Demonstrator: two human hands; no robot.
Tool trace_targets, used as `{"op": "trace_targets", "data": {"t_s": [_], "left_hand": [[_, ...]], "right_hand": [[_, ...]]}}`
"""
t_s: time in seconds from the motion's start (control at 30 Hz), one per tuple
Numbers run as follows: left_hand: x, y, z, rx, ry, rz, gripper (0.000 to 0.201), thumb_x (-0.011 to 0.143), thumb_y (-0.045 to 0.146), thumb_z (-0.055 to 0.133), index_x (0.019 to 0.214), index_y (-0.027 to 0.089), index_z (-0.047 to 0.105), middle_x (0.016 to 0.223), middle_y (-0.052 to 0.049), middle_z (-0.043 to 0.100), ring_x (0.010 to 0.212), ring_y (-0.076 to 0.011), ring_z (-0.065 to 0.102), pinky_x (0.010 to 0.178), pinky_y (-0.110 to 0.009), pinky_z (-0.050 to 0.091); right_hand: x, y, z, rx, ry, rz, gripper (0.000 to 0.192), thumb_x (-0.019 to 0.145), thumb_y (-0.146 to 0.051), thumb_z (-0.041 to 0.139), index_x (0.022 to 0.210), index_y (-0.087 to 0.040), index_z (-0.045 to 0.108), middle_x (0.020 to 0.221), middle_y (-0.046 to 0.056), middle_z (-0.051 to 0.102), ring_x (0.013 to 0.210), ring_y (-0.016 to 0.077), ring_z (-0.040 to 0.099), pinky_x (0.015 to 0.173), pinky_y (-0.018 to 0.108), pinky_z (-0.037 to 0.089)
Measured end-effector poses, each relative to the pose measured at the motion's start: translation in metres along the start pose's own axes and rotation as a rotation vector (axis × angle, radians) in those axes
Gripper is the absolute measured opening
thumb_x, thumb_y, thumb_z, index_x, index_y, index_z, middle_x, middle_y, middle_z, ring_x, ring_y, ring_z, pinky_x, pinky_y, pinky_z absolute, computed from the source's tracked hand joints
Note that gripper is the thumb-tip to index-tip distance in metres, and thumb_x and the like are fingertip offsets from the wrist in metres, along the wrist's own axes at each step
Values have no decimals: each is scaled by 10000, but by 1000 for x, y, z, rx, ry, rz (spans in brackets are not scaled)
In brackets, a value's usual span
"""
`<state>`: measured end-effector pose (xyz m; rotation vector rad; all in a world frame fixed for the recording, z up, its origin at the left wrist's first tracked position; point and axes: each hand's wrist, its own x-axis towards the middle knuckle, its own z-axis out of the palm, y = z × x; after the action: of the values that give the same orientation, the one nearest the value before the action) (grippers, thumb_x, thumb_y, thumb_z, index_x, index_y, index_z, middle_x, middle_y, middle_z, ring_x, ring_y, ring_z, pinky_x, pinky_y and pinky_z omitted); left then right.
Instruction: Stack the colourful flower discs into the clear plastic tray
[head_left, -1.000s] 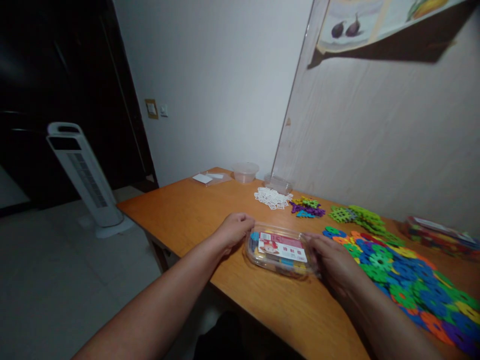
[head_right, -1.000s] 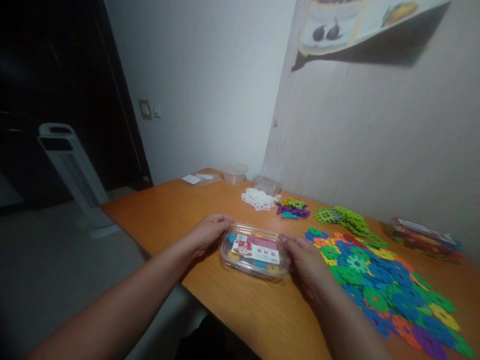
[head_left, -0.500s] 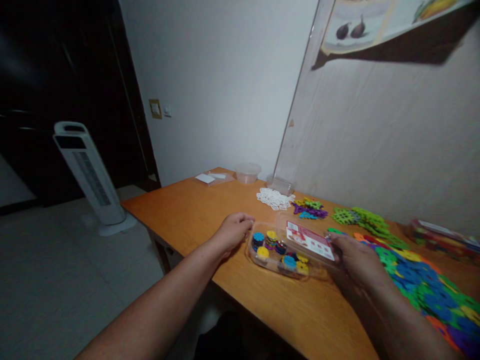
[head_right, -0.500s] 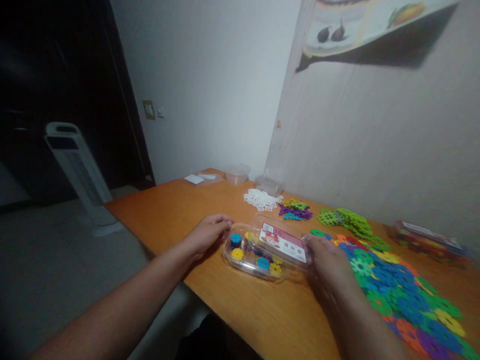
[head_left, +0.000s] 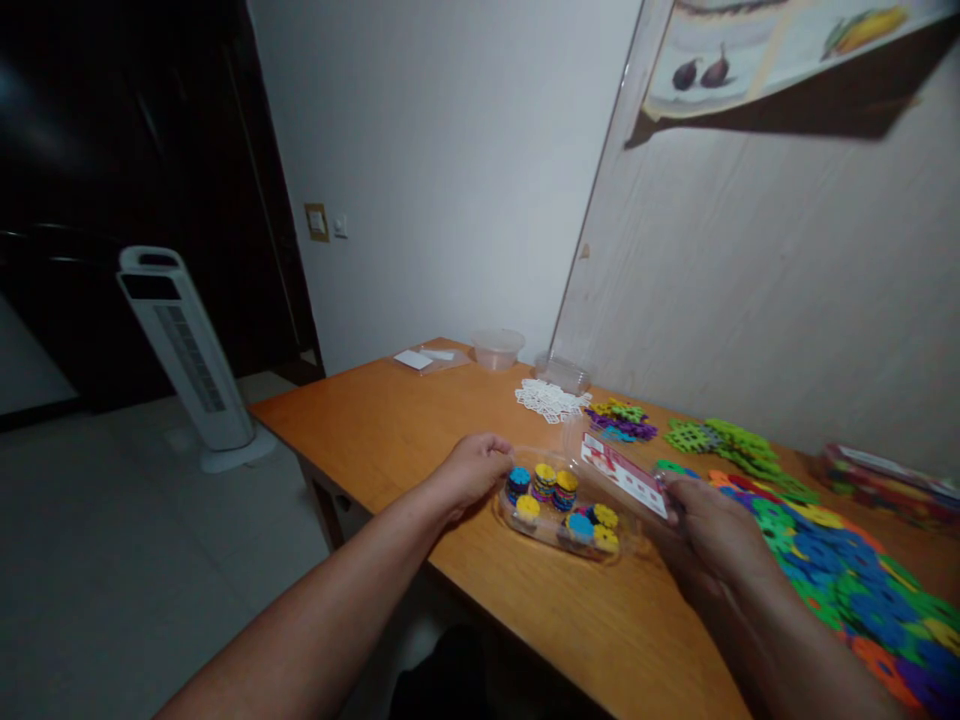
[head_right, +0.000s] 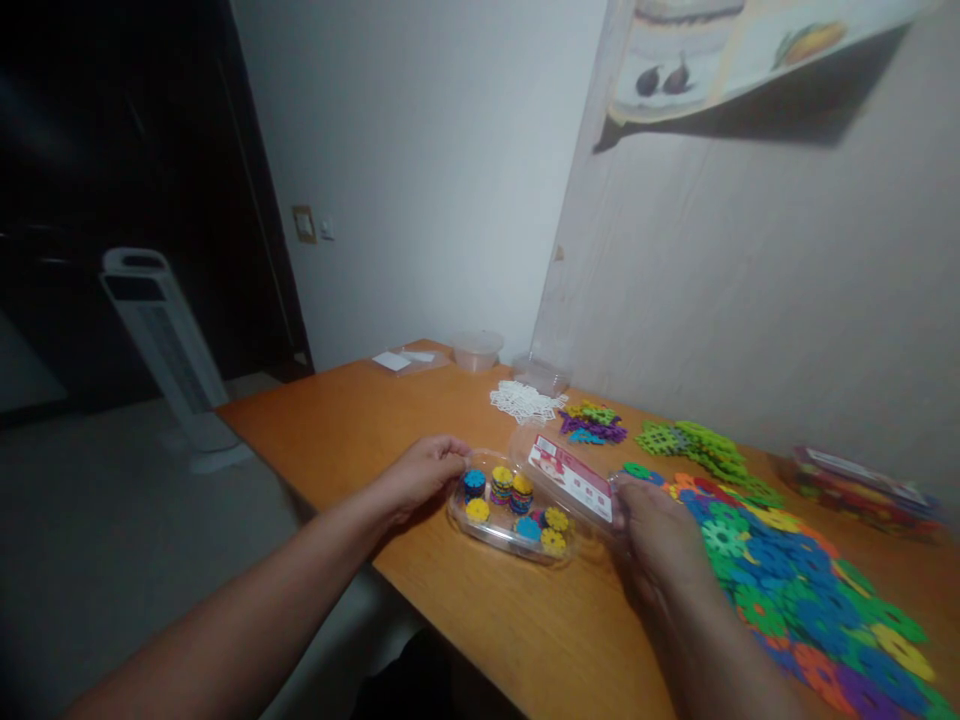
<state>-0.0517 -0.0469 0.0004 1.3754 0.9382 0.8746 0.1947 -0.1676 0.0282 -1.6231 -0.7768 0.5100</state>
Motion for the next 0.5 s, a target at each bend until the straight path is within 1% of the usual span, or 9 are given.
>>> {"op": "trace_targets", "data": {"t_s": [0.1, 0.2, 0.3, 0.37, 0.5], "left_hand": [[-1, 3, -1, -10, -11, -12, 137, 728, 140, 601, 860, 120, 628, 656, -1, 613, 533, -78, 508, 513, -188, 334], [-4, 6, -1, -18, -20, -46, 108, 756, 141, 592, 858, 124, 623, 606, 20, 575, 485, -64, 452, 471, -185, 292], [-6, 8, -2, -31, -5, -66, 104, 776, 139, 574, 871, 129, 618, 587, 30, 556, 466, -60, 431, 455, -185, 282], [-7, 7, -1, -47, -7, -72, 108, 784, 138, 557, 873, 131, 618, 586, 32, 553, 460, -57, 425, 451, -182, 276], [-9, 5, 1, -70, -4, -83, 130, 783, 136, 551, 887, 125, 629, 604, 30, 560, 462, -50, 419, 448, -179, 266]], "right_hand": [[-3, 5, 6, 52, -52, -3, 302, 743, -379, 646, 509, -223, 536, 477, -19, 497, 475, 143, 444, 472, 271, 348], [-6, 11, 11, 86, -88, 6, 306, 761, -437, 656, 565, -218, 570, 483, -28, 511, 447, 132, 444, 441, 258, 339], [-6, 18, 15, 103, -90, 19, 280, 759, -478, 682, 688, -210, 644, 478, -42, 526, 433, 135, 469, 420, 249, 336], [-3, 23, 17, 111, -90, 28, 289, 738, -484, 707, 799, -203, 686, 518, -32, 589, 473, 154, 541, 443, 250, 387], [4, 34, 20, 101, -85, 41, 397, 712, -489, 724, 957, -177, 729, 678, 23, 727, 622, 208, 668, 570, 296, 519]]}}
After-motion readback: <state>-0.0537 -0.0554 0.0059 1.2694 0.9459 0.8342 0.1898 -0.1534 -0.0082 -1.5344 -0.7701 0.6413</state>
